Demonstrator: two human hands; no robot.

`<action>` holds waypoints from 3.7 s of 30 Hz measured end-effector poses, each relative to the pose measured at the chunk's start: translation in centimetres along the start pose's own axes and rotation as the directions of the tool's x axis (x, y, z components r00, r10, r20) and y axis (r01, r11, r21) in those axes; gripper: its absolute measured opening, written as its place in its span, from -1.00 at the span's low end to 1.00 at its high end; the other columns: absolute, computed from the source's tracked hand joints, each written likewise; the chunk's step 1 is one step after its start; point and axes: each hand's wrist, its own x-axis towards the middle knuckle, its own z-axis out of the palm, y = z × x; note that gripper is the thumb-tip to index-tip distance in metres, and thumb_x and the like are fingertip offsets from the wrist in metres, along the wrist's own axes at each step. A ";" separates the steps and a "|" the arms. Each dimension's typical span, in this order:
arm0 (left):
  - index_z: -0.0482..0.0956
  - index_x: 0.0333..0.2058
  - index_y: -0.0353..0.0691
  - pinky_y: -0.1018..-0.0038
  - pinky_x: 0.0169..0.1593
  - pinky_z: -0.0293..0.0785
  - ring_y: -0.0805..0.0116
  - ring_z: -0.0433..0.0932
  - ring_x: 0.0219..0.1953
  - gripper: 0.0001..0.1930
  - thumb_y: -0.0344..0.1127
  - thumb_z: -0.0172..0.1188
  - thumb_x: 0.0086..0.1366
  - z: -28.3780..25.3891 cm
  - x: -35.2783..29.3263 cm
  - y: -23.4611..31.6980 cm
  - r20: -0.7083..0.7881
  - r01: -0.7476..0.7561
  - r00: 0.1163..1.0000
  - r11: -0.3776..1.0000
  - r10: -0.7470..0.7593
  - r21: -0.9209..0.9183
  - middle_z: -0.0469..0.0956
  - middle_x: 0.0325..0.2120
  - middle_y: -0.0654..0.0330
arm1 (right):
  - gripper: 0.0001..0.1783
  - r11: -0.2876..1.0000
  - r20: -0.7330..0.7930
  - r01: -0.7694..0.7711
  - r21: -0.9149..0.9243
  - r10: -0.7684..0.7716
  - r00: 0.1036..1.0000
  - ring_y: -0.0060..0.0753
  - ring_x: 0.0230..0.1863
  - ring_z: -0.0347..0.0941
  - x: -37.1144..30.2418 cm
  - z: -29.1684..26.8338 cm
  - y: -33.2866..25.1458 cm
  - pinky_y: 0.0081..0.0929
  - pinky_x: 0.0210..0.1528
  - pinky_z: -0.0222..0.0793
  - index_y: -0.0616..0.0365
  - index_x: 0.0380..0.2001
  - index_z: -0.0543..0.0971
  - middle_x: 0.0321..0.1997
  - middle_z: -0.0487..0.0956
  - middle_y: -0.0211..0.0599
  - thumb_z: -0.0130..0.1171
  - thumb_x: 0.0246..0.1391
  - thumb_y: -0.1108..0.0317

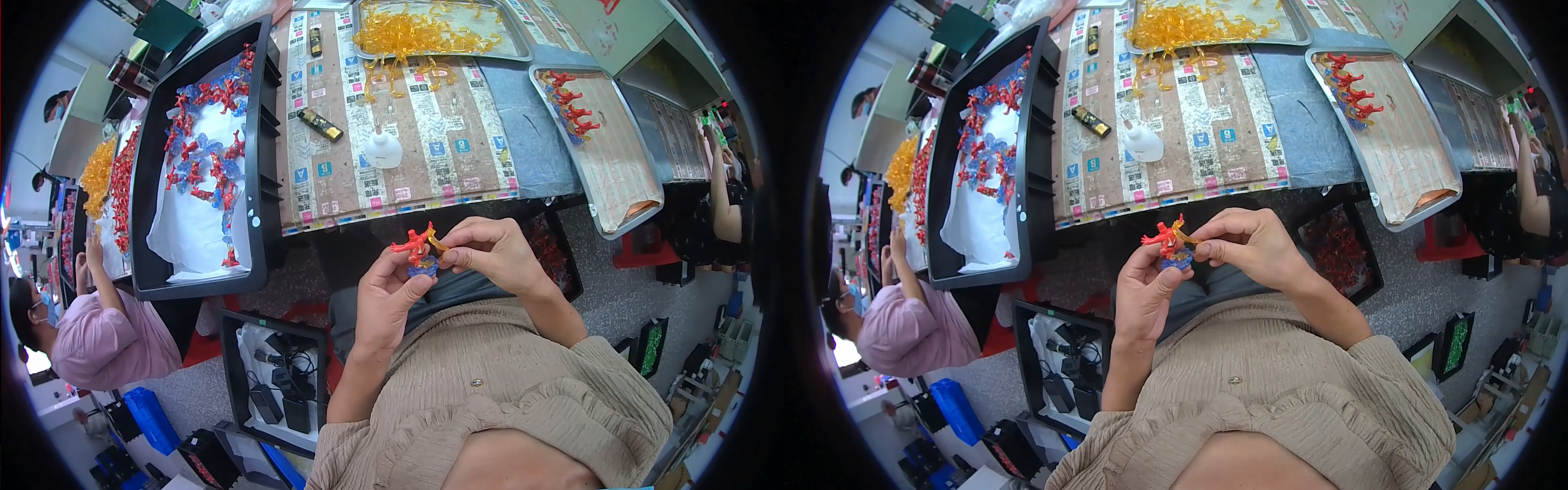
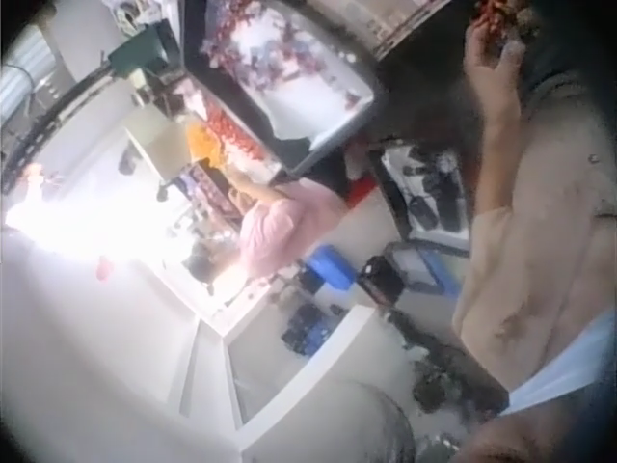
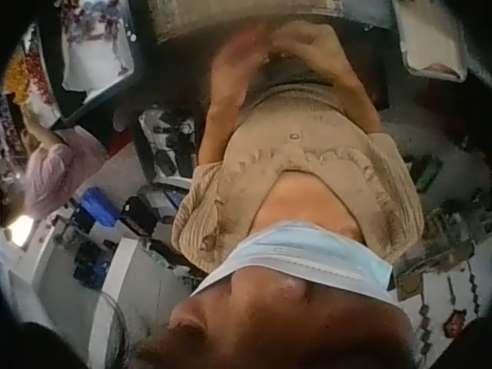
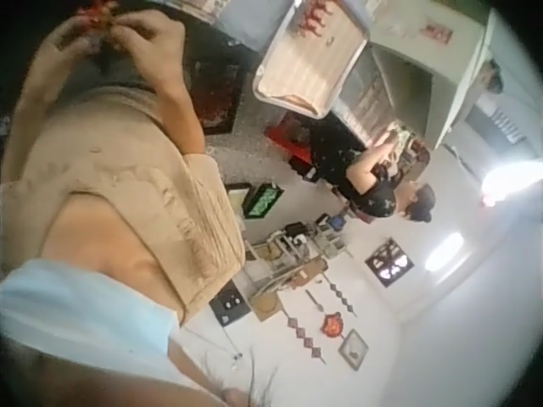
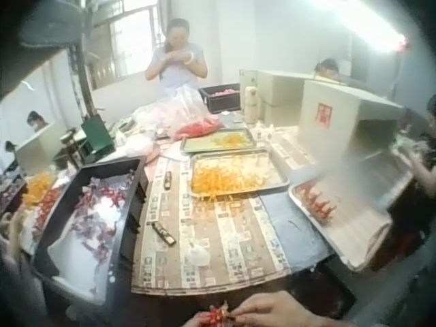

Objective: The person assembles toy figurines by gluing small plastic parts onto them with a glue bottle.

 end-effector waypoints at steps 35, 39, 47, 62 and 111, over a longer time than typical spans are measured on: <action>0.46 -0.05 -0.35 0.49 -0.13 0.59 0.39 0.59 -0.21 -0.55 -0.41 0.37 0.07 -0.1 -0.4 -0.4 0.043 0.148 0.988 0.986 -0.145 -0.074 0.56 -0.18 0.13 | -0.88 0.994 0.132 0.001 -0.107 0.013 0.991 -0.70 -0.46 0.44 -0.2 -0.2 0.4 -0.75 -0.49 0.39 0.32 -0.42 0.57 -0.39 0.47 -0.37 0.30 -0.01 0.50; 0.47 -0.06 -0.34 0.48 -0.12 0.59 0.38 0.58 -0.19 -0.55 -0.41 0.38 0.06 0.2 -0.5 -0.3 0.039 0.148 0.989 0.987 -0.145 -0.069 0.55 -0.17 0.13 | -0.89 0.975 0.113 0.119 -0.185 -0.099 0.989 -0.69 -0.48 0.44 -0.5 -0.1 0.1 -0.73 -0.50 0.38 0.30 -0.42 0.58 -0.42 0.49 -0.37 0.30 -0.01 0.48; 0.50 -0.10 -0.30 0.45 -0.11 0.59 0.39 0.56 -0.16 -0.55 -0.39 0.43 0.01 0.2 -0.6 -0.3 0.047 0.126 0.991 0.992 -0.125 0.001 0.54 -0.18 0.16 | -0.88 0.736 0.176 0.486 -0.471 -0.461 0.870 -0.49 -0.53 0.47 -0.7 0.0 -0.2 -0.60 -0.55 0.35 0.25 -0.47 0.61 -0.51 0.50 -0.30 0.35 -0.12 0.50; 0.54 -0.16 -0.33 0.55 -0.05 0.47 0.52 0.46 -0.16 -0.65 -0.51 0.38 0.04 0.7 -0.4 0.6 0.100 0.149 0.983 0.988 -0.153 0.050 0.36 -0.29 0.34 | -0.84 0.563 0.191 0.621 -0.545 -0.638 0.746 -0.41 -0.56 0.43 -0.8 0.4 0.9 -0.55 -0.59 0.30 0.23 -0.51 0.57 -0.55 0.46 -0.27 0.38 -0.19 0.50; 0.55 -0.11 -0.40 0.47 -0.48 0.38 0.31 0.45 -0.49 -0.55 -0.39 0.35 -0.03 1.0 0.6 -0.5 0.445 -0.501 0.732 -0.034 0.517 0.865 0.37 -0.52 0.16 | -0.86 0.688 -0.098 0.395 -0.609 -0.560 0.823 -0.61 -0.61 0.33 -1.5 3.0 0.9 -0.65 -0.61 0.24 0.22 -0.47 0.60 -0.56 0.46 -0.38 0.37 -0.15 0.51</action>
